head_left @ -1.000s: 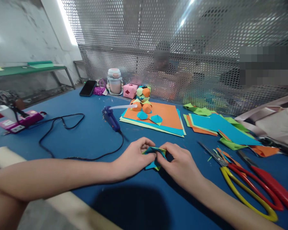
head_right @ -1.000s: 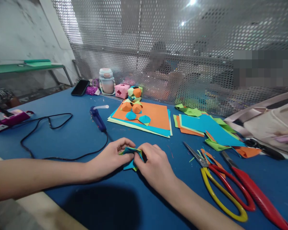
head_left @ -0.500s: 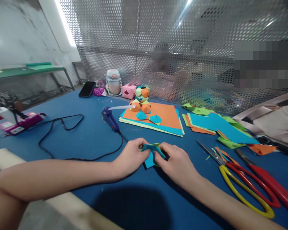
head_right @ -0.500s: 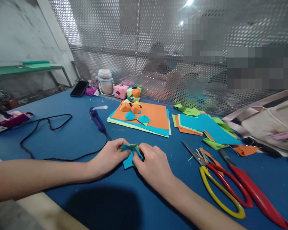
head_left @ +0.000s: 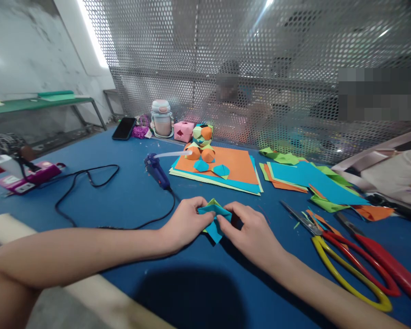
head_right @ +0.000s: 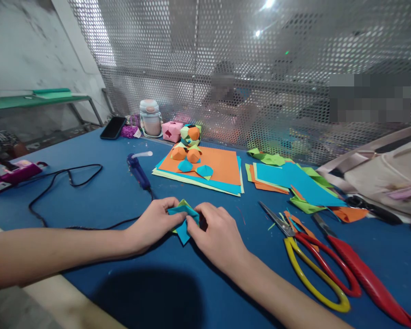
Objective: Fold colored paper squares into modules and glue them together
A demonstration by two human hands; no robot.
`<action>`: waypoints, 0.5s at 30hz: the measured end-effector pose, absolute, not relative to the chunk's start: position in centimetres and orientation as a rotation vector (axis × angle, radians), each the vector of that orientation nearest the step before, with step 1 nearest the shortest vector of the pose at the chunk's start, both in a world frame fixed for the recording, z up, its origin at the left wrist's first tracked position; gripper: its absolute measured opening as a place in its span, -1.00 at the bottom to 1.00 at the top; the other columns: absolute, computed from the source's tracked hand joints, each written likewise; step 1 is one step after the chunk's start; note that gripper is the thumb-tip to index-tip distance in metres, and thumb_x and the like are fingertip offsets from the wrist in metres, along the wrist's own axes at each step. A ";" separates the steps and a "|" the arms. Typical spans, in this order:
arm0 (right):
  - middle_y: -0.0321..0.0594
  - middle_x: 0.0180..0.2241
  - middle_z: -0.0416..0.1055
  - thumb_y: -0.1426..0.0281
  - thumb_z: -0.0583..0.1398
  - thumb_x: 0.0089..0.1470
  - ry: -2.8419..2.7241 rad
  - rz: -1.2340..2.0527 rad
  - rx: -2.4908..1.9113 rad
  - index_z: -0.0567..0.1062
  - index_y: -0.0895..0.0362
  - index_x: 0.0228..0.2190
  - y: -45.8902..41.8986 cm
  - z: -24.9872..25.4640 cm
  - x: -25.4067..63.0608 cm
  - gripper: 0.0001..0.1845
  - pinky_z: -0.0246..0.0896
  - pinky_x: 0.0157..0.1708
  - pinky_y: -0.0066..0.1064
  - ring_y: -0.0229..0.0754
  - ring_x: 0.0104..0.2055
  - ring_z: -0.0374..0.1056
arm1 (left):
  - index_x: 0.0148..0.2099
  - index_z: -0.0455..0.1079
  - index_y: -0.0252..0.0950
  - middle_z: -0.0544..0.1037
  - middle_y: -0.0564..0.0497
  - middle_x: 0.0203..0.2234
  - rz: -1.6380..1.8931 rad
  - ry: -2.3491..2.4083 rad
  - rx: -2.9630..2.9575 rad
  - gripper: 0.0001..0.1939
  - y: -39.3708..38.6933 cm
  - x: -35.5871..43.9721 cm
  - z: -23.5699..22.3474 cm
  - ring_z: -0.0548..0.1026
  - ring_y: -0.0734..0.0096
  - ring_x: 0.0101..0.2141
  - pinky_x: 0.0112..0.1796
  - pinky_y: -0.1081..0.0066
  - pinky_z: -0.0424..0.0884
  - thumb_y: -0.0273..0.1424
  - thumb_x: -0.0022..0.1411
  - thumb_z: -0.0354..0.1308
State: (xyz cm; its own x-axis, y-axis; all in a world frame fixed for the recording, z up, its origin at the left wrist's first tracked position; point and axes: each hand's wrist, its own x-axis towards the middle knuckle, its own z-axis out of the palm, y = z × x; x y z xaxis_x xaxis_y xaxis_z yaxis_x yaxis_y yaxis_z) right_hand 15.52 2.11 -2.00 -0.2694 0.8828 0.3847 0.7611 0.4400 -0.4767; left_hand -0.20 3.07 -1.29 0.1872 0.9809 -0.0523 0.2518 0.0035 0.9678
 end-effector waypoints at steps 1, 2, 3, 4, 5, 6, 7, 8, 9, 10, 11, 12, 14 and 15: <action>-0.30 -0.57 0.36 0.32 0.09 0.05 -2.089 0.268 -1.373 0.43 0.12 -0.43 2.1 -2.0 15.5 -0.84 0.06 -0.46 -0.43 -0.23 -0.50 0.23 | -0.53 0.23 -0.33 0.23 0.17 -0.64 0.916 1.265 1.466 -0.88 3.0 -0.2 -1.3 0.17 0.57 -0.56 -0.55 0.55 0.12 -0.42 -0.02 0.08; -0.31 -0.58 0.35 0.33 0.09 0.05 -2.087 0.273 -1.369 0.43 0.12 -0.44 2.1 -2.1 15.5 -0.84 0.06 -0.47 -0.44 -0.24 -0.51 0.22 | -0.54 0.21 -0.33 0.22 0.17 -0.64 0.919 1.273 1.475 -0.88 3.0 -0.1 -1.3 0.17 0.57 -0.55 -0.54 0.55 0.11 -0.43 -0.03 0.08; -0.32 -0.60 0.33 0.35 0.08 0.05 -2.083 0.277 -1.363 0.42 0.11 -0.46 2.1 -2.1 15.5 -0.84 0.06 -0.49 -0.45 -0.25 -0.53 0.21 | -0.55 0.19 -0.32 0.20 0.18 -0.64 0.919 1.279 1.477 -0.87 3.0 -0.1 -1.2 0.16 0.57 -0.55 -0.55 0.55 0.10 -0.44 -0.04 0.08; -0.33 -0.62 0.31 0.36 0.08 0.05 -2.079 0.287 -1.357 0.42 0.11 -0.49 2.2 -2.1 15.5 -0.84 0.05 -0.51 -0.46 -0.26 -0.55 0.19 | -0.55 0.17 -0.31 0.19 0.18 -0.64 0.916 1.282 1.477 -0.86 2.9 -0.1 -1.1 0.16 0.57 -0.56 -0.55 0.56 0.10 -0.45 -0.05 0.08; -0.34 -0.65 0.28 0.36 0.08 0.04 -2.073 0.301 -1.349 0.41 0.11 -0.51 2.2 -2.1 15.5 -0.83 0.03 -0.54 -0.47 -0.28 -0.58 0.17 | -0.54 0.16 -0.31 0.19 0.18 -0.64 0.910 1.279 1.473 -0.87 2.9 0.0 -1.1 0.15 0.58 -0.56 -0.55 0.56 0.10 -0.45 -0.05 0.08; -0.36 -0.67 0.26 0.37 0.08 0.04 -2.067 0.318 -1.342 0.41 0.11 -0.53 2.2 -2.0 15.5 -0.83 0.02 -0.57 -0.48 -0.29 -0.60 0.15 | -0.52 0.18 -0.32 0.21 0.18 -0.63 0.900 1.268 1.468 -0.88 2.9 0.0 -1.0 0.15 0.58 -0.55 -0.54 0.55 0.11 -0.44 -0.04 0.08; -0.37 -0.68 0.24 0.37 0.08 0.03 -2.060 0.337 -1.336 0.40 0.12 -0.54 2.3 -2.0 15.5 -0.83 0.00 -0.58 -0.49 -0.30 -0.62 0.14 | -0.50 0.20 -0.32 0.22 0.18 -0.61 0.890 1.251 1.459 -0.89 2.9 0.0 -0.9 0.16 0.58 -0.55 -0.53 0.55 0.12 -0.43 -0.02 0.08; -0.37 -0.69 0.23 0.37 0.09 0.02 -2.056 0.356 -1.334 0.40 0.12 -0.54 2.3 -1.9 15.5 -0.83 0.00 -0.59 -0.49 -0.30 -0.62 0.13 | -0.48 0.22 -0.33 0.24 0.17 -0.60 0.882 1.236 1.449 -0.90 2.9 0.1 -0.9 0.16 0.58 -0.55 -0.53 0.55 0.13 -0.41 -0.01 0.07; -0.37 -0.69 0.22 0.37 0.09 0.02 -2.053 0.375 -1.337 0.40 0.12 -0.54 2.3 -1.8 15.5 -0.83 0.00 -0.59 -0.49 -0.31 -0.63 0.13 | -0.46 0.23 -0.33 0.25 0.17 -0.60 0.877 1.226 1.437 -0.90 2.9 0.1 -0.9 0.17 0.58 -0.55 -0.53 0.55 0.13 -0.40 0.01 0.07; -0.37 -0.69 0.22 0.37 0.09 0.02 -2.051 0.393 -1.342 0.41 0.12 -0.54 2.3 -1.7 15.4 -0.83 0.00 -0.59 -0.49 -0.31 -0.63 0.13 | -0.46 0.23 -0.33 0.24 0.17 -0.60 0.875 1.221 1.428 -0.89 2.9 0.0 -1.0 0.16 0.58 -0.55 -0.54 0.55 0.13 -0.39 0.01 0.07; -0.38 -0.69 0.22 0.37 0.09 0.01 -2.049 0.413 -1.346 0.41 0.13 -0.54 2.3 -1.6 15.4 -0.83 0.00 -0.59 -0.49 -0.31 -0.62 0.13 | -0.47 0.22 -0.33 0.23 0.17 -0.61 0.877 1.224 1.423 -0.88 2.9 0.0 -1.1 0.16 0.58 -0.55 -0.54 0.55 0.12 -0.39 0.01 0.07; -0.38 -0.68 0.22 0.36 0.09 0.01 -2.046 0.435 -1.347 0.42 0.13 -0.53 2.3 -1.5 15.4 -0.83 0.01 -0.59 -0.49 -0.31 -0.62 0.14 | -0.49 0.20 -0.32 0.21 0.18 -0.62 0.881 1.231 1.421 -0.87 2.9 0.0 -1.1 0.15 0.58 -0.56 -0.55 0.55 0.11 -0.39 0.01 0.07; -0.38 -0.68 0.21 0.34 0.08 0.02 -2.035 0.483 -1.336 0.43 0.14 -0.51 2.2 -1.4 15.3 -0.82 0.02 -0.59 -0.49 -0.31 -0.62 0.13 | -0.51 0.17 -0.31 0.20 0.19 -0.63 0.892 1.239 1.419 -0.85 2.9 0.0 -1.3 0.14 0.59 -0.56 -0.55 0.56 0.11 -0.40 0.00 0.08; -0.39 -0.68 0.21 0.33 0.08 0.03 -2.025 0.500 -1.326 0.43 0.14 -0.50 2.2 -1.4 15.3 -0.81 0.02 -0.59 -0.49 -0.31 -0.62 0.13 | -0.52 0.17 -0.31 0.21 0.19 -0.63 0.900 1.238 1.418 -0.85 2.9 0.0 -1.4 0.15 0.59 -0.56 -0.55 0.56 0.12 -0.41 -0.01 0.09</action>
State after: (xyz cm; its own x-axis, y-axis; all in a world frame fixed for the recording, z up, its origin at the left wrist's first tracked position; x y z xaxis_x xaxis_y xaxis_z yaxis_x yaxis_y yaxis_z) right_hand 15.34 2.23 -1.37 -0.2707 0.9098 0.3147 0.6585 0.4135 -0.6288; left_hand -0.04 2.95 -1.38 0.1970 0.9773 -0.0786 0.2268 0.0326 0.9734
